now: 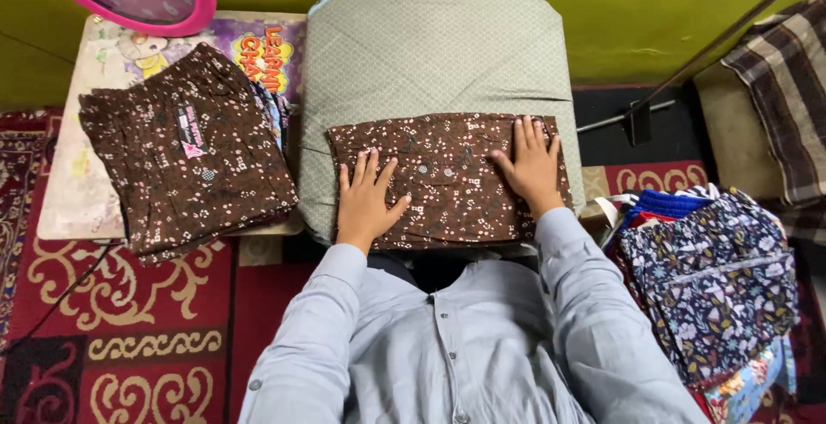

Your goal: Folding and stacking patterned trousers or leggings on a low surface.

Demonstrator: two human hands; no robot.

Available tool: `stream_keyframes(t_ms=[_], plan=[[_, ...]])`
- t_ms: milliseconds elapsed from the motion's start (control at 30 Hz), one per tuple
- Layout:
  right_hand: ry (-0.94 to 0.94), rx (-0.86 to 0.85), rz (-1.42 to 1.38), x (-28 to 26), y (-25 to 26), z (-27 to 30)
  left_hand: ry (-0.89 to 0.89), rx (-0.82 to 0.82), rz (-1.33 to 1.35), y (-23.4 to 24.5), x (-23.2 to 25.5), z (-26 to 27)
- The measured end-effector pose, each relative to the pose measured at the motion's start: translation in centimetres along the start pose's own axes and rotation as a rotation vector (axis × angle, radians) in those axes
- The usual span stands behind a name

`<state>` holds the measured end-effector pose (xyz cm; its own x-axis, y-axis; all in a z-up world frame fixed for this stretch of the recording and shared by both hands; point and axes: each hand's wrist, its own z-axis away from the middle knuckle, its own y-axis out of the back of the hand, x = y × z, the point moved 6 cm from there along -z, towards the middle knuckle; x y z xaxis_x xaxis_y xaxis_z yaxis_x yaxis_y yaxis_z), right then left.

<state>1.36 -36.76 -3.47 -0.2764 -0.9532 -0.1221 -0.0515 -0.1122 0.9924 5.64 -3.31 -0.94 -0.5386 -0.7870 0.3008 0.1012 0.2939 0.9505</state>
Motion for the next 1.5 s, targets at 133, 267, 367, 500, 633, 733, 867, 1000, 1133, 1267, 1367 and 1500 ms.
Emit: stream_keyframes(t_ms=[133, 267, 367, 500, 633, 733, 867, 1000, 1133, 1267, 1367, 1500], plan=[[0.053, -0.016, -0.021, 0.2, -0.6, 3.1, 0.004, -0.001, -0.005, 0.0, 0.0, 0.2], [0.253, 0.021, 0.000, -0.1, 0.6, 9.6, -0.006, 0.027, 0.005, -0.3, -0.2, 0.4], [0.330, 0.097, -0.029, 1.6, 1.3, 14.1, -0.012, 0.089, 0.061, -0.2, -0.4, 0.4], [0.288, 0.242, -0.122, 5.1, 1.2, 17.5, -0.019, 0.235, 0.250, -0.2, -1.3, 0.9], [0.273, 0.286, -0.145, 5.2, 2.7, 17.6, -0.017, 0.318, 0.364, 0.6, -1.5, 1.5], [0.293, 0.250, -0.162, 4.2, 4.2, 16.5, -0.049, 0.394, 0.434, 1.0, -1.8, 1.7], [0.097, 0.114, -0.040, 5.4, 2.7, 14.5, -0.063, 0.452, 0.510, 0.9, -2.1, 2.0], [0.118, 0.513, -0.097, 0.2, 8.1, 11.0, -0.126, 0.532, 0.537, 1.7, -2.2, 1.8], [-0.161, 0.327, -1.489, -13.9, 14.5, 9.6, -0.098, 0.553, 0.563, 1.8, -2.2, 2.1], [0.699, 0.030, -0.803, -22.3, 6.5, 10.4, -0.024, 0.646, 0.545, 1.4, -3.3, 2.2], [0.792, -0.079, -0.987, -22.8, 4.0, 10.8, 0.025, 0.689, 0.496, 1.6, -3.8, 2.1], [0.537, 0.193, -0.730, -15.1, 2.3, 7.8, 0.097, 0.424, 0.260, 2.5, -1.5, 1.4]])
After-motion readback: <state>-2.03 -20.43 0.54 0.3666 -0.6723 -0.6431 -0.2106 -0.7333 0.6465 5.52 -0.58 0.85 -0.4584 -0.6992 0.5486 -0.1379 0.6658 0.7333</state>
